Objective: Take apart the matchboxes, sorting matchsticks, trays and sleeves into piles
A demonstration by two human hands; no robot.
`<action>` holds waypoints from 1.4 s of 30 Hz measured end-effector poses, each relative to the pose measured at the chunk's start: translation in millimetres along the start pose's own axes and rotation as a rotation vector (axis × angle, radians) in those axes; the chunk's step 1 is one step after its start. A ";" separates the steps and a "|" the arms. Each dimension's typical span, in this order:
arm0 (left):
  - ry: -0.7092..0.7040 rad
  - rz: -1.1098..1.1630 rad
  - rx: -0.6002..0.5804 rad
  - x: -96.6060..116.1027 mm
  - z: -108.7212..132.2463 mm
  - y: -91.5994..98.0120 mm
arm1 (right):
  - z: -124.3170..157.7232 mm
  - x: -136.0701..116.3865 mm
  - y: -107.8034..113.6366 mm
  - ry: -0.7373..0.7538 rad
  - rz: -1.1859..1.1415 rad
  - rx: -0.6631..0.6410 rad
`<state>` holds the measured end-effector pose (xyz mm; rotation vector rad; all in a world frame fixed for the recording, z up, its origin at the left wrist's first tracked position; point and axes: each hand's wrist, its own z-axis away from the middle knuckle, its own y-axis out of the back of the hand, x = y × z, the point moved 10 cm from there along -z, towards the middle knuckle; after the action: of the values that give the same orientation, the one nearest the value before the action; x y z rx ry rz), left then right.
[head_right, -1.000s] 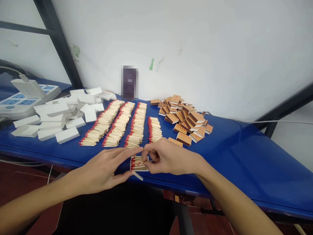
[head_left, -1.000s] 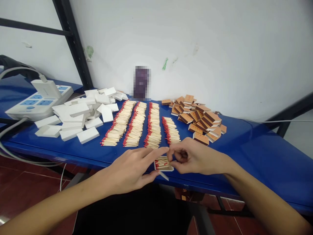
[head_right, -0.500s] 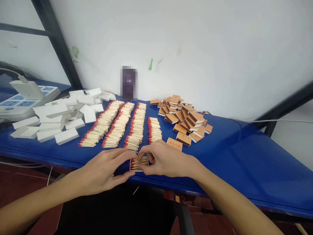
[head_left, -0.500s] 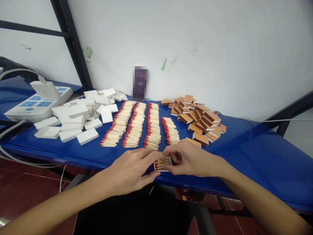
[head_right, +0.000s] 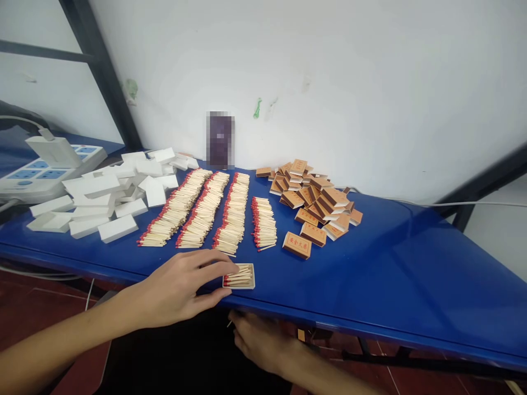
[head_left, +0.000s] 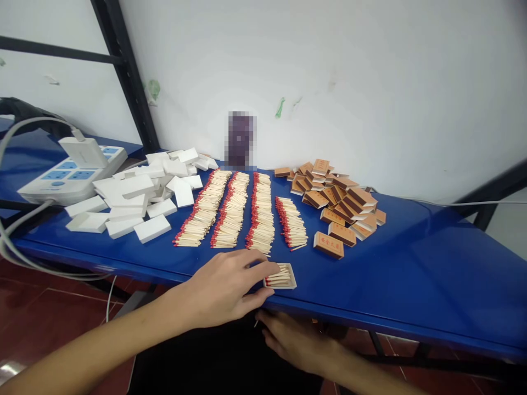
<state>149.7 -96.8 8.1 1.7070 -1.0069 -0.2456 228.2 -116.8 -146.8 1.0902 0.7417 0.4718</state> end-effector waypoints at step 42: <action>0.046 0.029 -0.026 -4.2 -2.1 -3.2 | 8.8 36.2 193.5 0.162 0.391 0.324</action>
<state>149.9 -92.1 4.8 1.6667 -0.9897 -0.1992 261.1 -20.0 21.6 1.5259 0.7651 0.7989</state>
